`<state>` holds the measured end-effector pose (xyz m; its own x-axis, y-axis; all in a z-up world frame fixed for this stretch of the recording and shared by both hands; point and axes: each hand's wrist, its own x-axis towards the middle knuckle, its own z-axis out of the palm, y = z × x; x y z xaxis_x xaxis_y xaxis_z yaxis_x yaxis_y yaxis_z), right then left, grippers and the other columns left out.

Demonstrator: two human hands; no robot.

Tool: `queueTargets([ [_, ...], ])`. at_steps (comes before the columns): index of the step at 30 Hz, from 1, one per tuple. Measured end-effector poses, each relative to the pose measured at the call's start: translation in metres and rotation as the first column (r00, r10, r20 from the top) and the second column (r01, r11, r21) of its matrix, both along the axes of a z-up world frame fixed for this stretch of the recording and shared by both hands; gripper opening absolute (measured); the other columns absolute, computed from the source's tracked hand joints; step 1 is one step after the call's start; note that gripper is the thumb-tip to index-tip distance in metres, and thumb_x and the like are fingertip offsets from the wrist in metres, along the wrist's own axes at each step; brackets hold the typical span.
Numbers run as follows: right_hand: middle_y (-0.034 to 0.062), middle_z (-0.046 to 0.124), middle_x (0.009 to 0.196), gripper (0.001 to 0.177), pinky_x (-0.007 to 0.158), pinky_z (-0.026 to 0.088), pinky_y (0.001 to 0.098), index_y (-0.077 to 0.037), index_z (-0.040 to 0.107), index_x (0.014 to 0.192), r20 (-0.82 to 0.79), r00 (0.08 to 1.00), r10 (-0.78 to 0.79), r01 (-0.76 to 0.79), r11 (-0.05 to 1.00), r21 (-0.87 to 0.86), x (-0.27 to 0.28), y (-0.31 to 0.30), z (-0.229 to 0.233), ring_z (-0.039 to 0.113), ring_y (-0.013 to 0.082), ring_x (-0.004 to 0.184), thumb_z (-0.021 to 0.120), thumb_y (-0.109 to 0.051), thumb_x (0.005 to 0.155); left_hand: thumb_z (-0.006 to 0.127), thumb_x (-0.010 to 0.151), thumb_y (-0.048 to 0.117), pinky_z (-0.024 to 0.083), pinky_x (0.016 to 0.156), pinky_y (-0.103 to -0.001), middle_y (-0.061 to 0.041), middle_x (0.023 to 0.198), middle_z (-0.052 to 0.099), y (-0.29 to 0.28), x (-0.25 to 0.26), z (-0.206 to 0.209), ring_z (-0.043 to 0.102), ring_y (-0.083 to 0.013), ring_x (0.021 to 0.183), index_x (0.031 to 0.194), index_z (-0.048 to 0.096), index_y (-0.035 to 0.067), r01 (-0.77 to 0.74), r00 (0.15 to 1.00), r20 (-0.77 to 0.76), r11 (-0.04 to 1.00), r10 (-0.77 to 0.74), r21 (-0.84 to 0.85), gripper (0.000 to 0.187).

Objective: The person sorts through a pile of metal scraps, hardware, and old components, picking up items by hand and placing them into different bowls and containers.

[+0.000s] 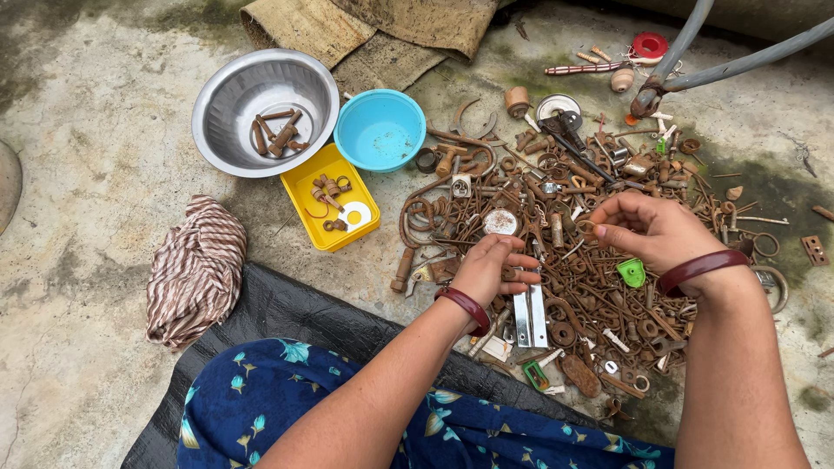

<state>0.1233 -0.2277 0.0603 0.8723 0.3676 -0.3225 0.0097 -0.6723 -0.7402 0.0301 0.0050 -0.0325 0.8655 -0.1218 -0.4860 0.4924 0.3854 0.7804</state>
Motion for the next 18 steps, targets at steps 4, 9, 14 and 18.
queueTargets([
  [4,0.0046,0.077,0.098,0.025,0.077,0.054,0.0364,-0.014,0.075,0.109,-0.013,0.999,-0.036,0.038,0.979,0.202,-0.008,0.007,-0.005,0.069,0.0155,0.089,0.073,-0.027,0.087,0.031,0.109,0.026,0.058,0.067,-0.031,-0.013,0.099,0.071,-0.001,-0.004,-0.003,0.072,-0.0203,0.081,0.120,0.056,0.003,0.012,1.000,-0.015,0.999,-0.012,-0.034,0.036],
  [9,0.0095,0.078,0.104,0.024,0.095,0.055,0.0411,-0.018,0.081,0.108,0.284,0.929,-0.237,0.346,0.830,-0.438,0.003,-0.008,-0.082,0.074,0.0269,0.098,0.079,-0.033,0.089,0.036,0.107,0.016,0.055,0.068,-0.031,-0.013,0.102,0.069,-0.004,-0.003,-0.015,0.070,-0.0193,0.085,0.122,0.057,0.001,0.035,0.999,0.038,0.999,-0.034,-0.025,0.029],
  [14,0.0113,0.073,0.106,0.025,0.092,0.054,0.0453,-0.018,0.083,0.095,0.479,0.875,-0.065,0.359,0.752,-0.553,-0.002,0.002,-0.130,0.068,0.0312,0.103,0.086,-0.036,0.078,0.038,0.100,0.001,0.060,0.078,-0.031,-0.016,0.114,0.067,-0.011,-0.001,-0.015,0.071,-0.0199,0.095,0.126,0.053,-0.001,0.033,0.996,0.078,0.999,-0.036,0.040,0.030],
  [18,0.0119,0.072,0.103,0.027,0.097,0.051,0.0443,-0.019,0.083,0.087,0.639,0.758,0.130,0.341,0.756,-0.558,0.002,0.001,-0.136,0.068,0.0324,0.103,0.091,-0.035,0.068,0.037,0.101,-0.002,0.061,0.082,-0.031,-0.017,0.119,0.065,-0.016,-0.001,-0.014,0.072,-0.0211,0.098,0.129,0.051,-0.004,0.038,0.995,0.088,0.995,-0.046,0.088,0.031],
])
